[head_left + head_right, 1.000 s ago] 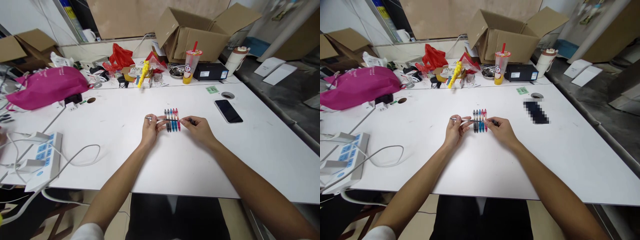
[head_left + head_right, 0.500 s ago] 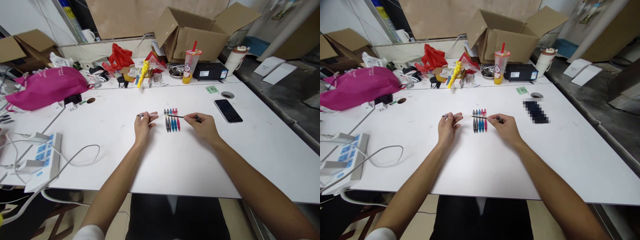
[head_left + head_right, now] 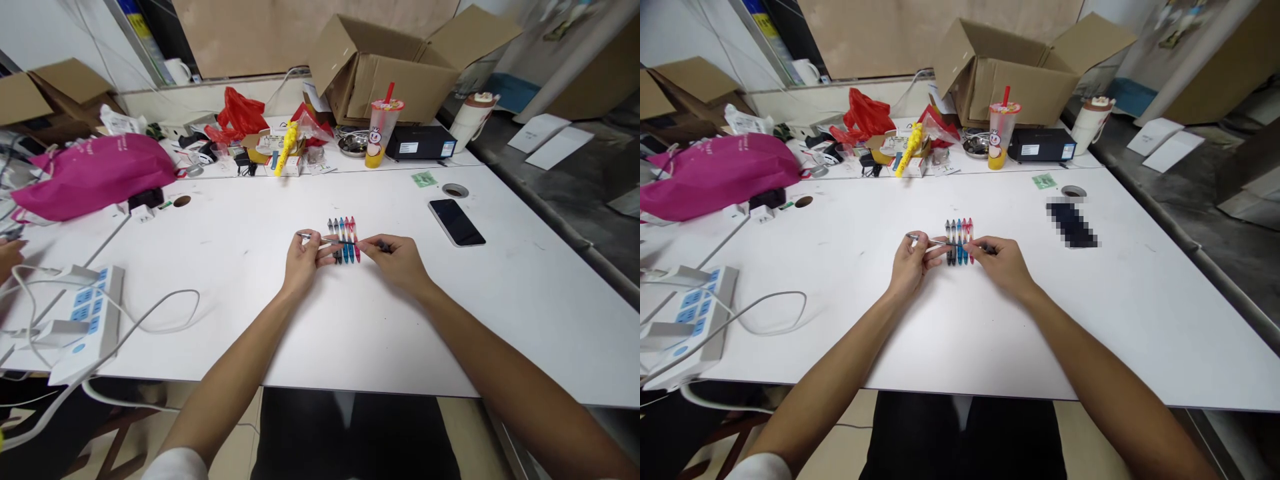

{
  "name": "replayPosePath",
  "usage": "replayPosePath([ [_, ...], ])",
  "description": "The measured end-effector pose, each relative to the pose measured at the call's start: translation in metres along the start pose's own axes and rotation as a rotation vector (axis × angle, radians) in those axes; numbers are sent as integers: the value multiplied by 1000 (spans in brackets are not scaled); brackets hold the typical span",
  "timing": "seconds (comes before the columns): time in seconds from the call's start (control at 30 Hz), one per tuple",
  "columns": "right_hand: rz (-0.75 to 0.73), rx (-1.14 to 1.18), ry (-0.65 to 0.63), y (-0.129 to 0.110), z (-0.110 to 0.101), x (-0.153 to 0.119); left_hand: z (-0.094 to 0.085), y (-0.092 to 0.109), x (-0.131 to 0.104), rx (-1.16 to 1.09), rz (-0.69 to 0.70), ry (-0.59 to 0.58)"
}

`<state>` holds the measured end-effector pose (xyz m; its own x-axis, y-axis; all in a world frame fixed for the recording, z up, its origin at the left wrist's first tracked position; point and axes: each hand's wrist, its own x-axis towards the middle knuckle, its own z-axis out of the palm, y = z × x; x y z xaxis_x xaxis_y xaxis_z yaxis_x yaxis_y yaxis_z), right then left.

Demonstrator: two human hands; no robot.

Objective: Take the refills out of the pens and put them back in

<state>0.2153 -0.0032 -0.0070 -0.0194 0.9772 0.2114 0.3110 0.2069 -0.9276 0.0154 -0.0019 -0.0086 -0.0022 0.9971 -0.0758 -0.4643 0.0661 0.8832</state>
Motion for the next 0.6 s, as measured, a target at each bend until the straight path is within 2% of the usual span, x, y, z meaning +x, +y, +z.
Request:
replayPosePath([
  [0.1, -3, -14, -40, -1, 4, -3, 1, -2, -1, -8, -20, -31],
  [0.2, -35, 31, -81, -2, 2, -3, -1, 0, 0, -23, 0, -13],
  [0.4, -66, -1, -63, -4, -10, 4, -4, 5, 4, -14, 7, 28],
  [0.6, -55, -34, -162, -3, -12, 3, 0, 9, 0, -26, -10, 36],
])
